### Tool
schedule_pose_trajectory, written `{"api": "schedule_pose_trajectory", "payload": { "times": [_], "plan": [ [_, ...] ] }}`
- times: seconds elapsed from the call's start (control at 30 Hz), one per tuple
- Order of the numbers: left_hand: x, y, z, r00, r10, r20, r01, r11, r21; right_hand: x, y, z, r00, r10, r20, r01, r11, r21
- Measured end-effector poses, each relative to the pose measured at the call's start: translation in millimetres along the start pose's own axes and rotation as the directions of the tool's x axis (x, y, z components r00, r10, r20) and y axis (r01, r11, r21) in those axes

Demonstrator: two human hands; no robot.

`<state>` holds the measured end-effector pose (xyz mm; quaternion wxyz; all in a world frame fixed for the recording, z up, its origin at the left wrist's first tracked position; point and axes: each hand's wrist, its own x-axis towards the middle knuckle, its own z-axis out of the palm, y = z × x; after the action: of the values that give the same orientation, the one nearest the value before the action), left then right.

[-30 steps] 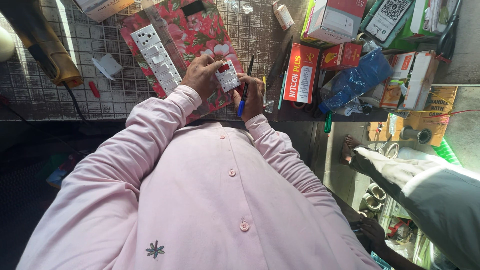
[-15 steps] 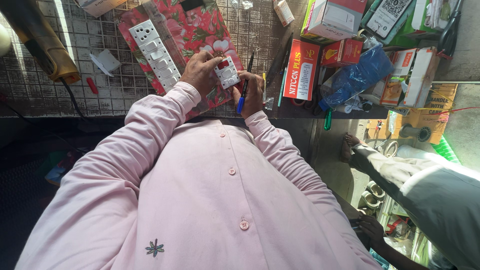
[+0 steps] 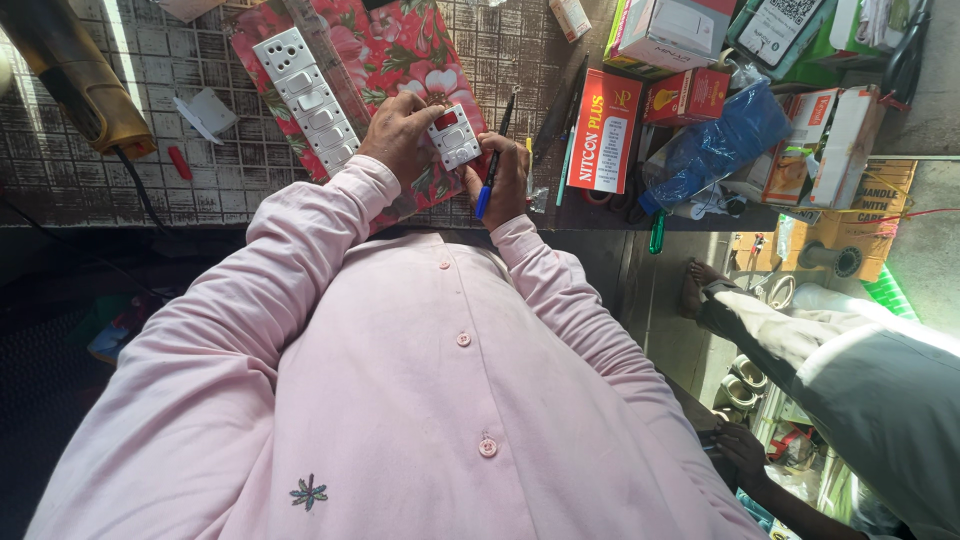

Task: The person uses a blue screwdriver to disassemble and reassemble white electrical socket modules on a floral-patterned board. They remove individual modules, manipulate them, and then reattach them to the board, occasionally moving the board to a different surface.

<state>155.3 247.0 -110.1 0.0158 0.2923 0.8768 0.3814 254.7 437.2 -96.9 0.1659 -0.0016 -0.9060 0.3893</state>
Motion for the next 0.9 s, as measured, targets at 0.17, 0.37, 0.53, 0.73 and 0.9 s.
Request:
{"api": "schedule_pose_trajectory", "payload": {
  "times": [0.17, 0.37, 0.53, 0.73, 0.9],
  "plan": [
    [0, 4, -4, 0.998, -0.040, 0.043, 0.041, 0.999, -0.024, 0, 1, -1, 1.000, 0.002, -0.008, -0.002, 1.000, 0.002],
    [2, 10, -13, 0.996, -0.060, 0.068, 0.063, 0.997, -0.046, 0, 2, -1, 1.000, -0.008, 0.010, 0.008, 1.000, -0.006],
    [1, 16, -14, 0.992, -0.077, 0.099, 0.080, 0.997, -0.019, 0, 2, 0, 1.000, -0.004, 0.015, 0.004, 1.000, 0.000],
    [1, 17, -15, 0.990, -0.091, 0.109, 0.093, 0.996, -0.010, 1, 1, 1, 1.000, 0.003, 0.017, -0.003, 1.000, -0.009],
    [-1, 18, -16, 0.991, -0.087, 0.099, 0.088, 0.996, -0.008, 1, -1, 1, 1.000, 0.003, 0.011, -0.003, 1.000, 0.001]
  ]
}}
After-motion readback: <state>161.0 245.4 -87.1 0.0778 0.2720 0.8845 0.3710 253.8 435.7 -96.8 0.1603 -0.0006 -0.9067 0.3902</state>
